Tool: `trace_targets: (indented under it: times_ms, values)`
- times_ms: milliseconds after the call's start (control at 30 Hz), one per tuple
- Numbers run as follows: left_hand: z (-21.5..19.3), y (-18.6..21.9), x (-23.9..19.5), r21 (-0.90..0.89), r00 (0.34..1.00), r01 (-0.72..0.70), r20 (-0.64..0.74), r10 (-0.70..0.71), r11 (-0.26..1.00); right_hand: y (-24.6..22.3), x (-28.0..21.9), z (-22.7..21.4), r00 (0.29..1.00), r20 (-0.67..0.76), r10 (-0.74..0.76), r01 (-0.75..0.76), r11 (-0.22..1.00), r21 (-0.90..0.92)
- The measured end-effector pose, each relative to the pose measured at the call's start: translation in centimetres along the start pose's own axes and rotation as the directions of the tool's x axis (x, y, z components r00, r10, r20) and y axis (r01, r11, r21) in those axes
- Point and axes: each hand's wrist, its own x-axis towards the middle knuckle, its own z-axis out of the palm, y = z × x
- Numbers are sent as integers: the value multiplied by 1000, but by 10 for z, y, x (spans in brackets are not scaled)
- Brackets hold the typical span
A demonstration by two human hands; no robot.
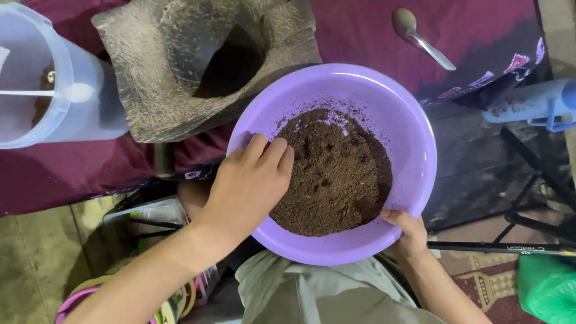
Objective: The person scoops a brown granular substance from a purple bowl into a stone mortar and grinds it with a pestle. They repeatedly transfer the ground material back into the bowl and continue grinding by hand.
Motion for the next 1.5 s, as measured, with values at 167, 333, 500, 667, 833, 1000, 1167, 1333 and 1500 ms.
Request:
trace_targets:
  times_ms: [167,333,500,667,833,1000,1167,1333,1500]
  values:
    - [19,5,4,-47,991,-22,-132,16,999,36,13,-18,991,24,-129,120,967,223]
    - [27,6,4,-18,995,-97,-27,97,995,3,-3,3,989,18,-148,144,977,157]
    - [10,9,9,317,983,-157,138,118,935,-7,-7,10,984,30,-178,170,970,173]
    - [37,1,-1,-104,991,-121,-74,114,987,12,1,-2,987,51,-150,138,973,183]
    - [24,-11,4,-242,980,-54,-200,4,969,-7,-1,6,967,143,-209,185,969,161]
    - [-36,-54,33,-714,792,588,412,-452,380,-30,-12,29,999,-33,40,-39,999,28]
    - [27,-124,29,-299,939,161,-248,-239,941,-20,-11,23,1000,0,-5,5,993,121]
    - [52,-145,30,-386,928,190,-228,-293,903,-30,-19,30,997,-32,-76,79,991,106]
    - [41,-134,25,-400,928,100,-292,-231,911,-26,-20,28,995,-61,-77,85,987,133]
